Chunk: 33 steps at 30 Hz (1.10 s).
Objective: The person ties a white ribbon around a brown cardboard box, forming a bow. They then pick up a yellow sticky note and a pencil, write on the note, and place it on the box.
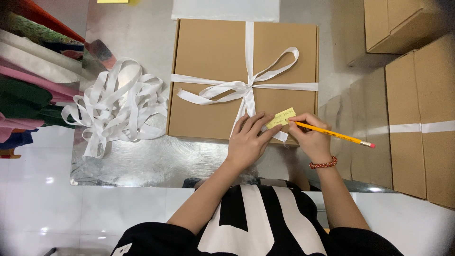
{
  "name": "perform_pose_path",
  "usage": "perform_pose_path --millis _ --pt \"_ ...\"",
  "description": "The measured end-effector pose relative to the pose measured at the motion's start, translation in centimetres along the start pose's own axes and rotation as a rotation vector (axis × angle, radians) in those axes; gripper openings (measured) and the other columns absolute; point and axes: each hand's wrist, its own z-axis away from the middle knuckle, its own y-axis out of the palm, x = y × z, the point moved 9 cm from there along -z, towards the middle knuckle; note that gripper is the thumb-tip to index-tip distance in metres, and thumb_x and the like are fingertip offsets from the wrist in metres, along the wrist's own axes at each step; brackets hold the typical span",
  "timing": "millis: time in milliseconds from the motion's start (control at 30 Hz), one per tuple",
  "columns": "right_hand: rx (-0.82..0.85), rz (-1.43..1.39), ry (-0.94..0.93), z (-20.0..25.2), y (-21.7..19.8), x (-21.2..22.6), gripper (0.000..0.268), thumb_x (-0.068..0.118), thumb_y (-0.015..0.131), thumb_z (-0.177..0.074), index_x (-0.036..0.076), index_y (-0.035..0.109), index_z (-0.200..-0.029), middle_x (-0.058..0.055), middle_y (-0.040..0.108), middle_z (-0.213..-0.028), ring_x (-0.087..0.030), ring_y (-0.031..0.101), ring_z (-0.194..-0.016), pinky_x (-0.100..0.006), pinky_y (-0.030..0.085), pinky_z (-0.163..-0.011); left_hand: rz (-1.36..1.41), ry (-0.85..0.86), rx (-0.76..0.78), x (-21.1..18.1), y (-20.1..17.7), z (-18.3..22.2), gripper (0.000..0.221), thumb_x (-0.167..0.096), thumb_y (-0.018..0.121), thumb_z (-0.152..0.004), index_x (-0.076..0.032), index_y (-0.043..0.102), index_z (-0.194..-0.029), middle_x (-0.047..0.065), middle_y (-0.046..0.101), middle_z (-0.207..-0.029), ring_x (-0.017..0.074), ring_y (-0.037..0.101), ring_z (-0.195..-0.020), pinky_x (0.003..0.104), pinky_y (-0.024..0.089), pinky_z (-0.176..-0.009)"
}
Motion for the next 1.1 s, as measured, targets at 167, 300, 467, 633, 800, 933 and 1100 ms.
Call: perform_pose_path --millis 167,300,467,633,800,933,1100 --pt "-0.009 -0.042 0.003 0.0 0.0 1.0 0.005 0.0 0.081 -0.093 0.001 0.082 -0.099 -0.022 0.072 -0.082 -0.026 0.069 -0.08 -0.037 0.055 -0.07 -0.01 0.014 -0.053 0.1 0.1 0.2 0.023 -0.03 0.057 -0.109 -0.035 0.074 -0.123 -0.003 0.066 -0.137 0.0209 0.06 -0.137 0.049 0.041 -0.118" --pt "-0.016 -0.044 -0.001 0.0 -0.1 0.9 0.004 -0.001 0.081 -0.094 0.001 0.082 -0.098 -0.022 0.072 -0.082 -0.023 0.068 -0.081 -0.036 0.055 -0.07 -0.001 0.009 -0.064 0.0 0.0 0.1 0.023 -0.029 0.058 -0.109 -0.035 0.075 -0.123 -0.003 0.067 -0.136 0.021 0.061 -0.136 0.05 0.042 -0.117" --pt "-0.03 -0.019 0.019 -0.1 -0.2 0.7 0.007 0.001 0.082 -0.093 0.003 0.083 -0.099 -0.019 0.073 -0.081 -0.02 0.066 -0.077 -0.035 0.054 -0.067 0.005 0.006 -0.056 0.1 0.1 0.2 0.023 -0.028 0.058 -0.109 -0.035 0.075 -0.123 -0.003 0.068 -0.136 0.0215 0.061 -0.136 0.051 0.042 -0.117" --pt "-0.026 -0.043 0.065 0.2 -0.2 0.1 0.009 0.002 0.081 -0.09 0.005 0.082 -0.099 -0.016 0.07 -0.077 -0.016 0.061 -0.074 -0.03 0.051 -0.064 -0.004 0.007 -0.047 0.0 0.2 0.3 0.023 -0.029 0.059 -0.108 -0.035 0.075 -0.123 -0.003 0.067 -0.136 0.0212 0.061 -0.137 0.05 0.042 -0.118" --pt "-0.054 -0.029 0.049 -0.4 -0.5 0.9 0.011 -0.004 0.079 -0.092 0.003 0.083 -0.099 -0.021 0.072 -0.079 -0.016 0.061 -0.073 -0.032 0.052 -0.063 0.024 -0.002 -0.057 0.0 0.1 0.1 0.022 -0.028 0.06 -0.108 -0.033 0.076 -0.122 -0.001 0.068 -0.135 0.0227 0.062 -0.136 0.052 0.043 -0.117" --pt "-0.033 -0.028 0.065 0.0 -0.4 1.1 0.011 -0.005 0.076 -0.092 0.001 0.081 -0.1 -0.021 0.073 -0.082 -0.02 0.065 -0.074 -0.034 0.055 -0.065 0.006 0.008 -0.083 0.2 0.3 0.3 0.021 -0.031 0.059 -0.108 -0.034 0.076 -0.121 -0.003 0.068 -0.135 0.0213 0.062 -0.135 0.049 0.042 -0.117" --pt "-0.03 -0.033 0.062 -0.1 -0.6 1.6 0.009 -0.004 0.076 -0.092 -0.001 0.08 -0.099 -0.022 0.073 -0.083 -0.021 0.066 -0.076 -0.035 0.056 -0.066 0.008 0.006 -0.083 0.1 0.1 0.3 0.021 -0.031 0.059 -0.108 -0.034 0.076 -0.12 -0.003 0.068 -0.135 0.0217 0.062 -0.134 0.049 0.042 -0.117"
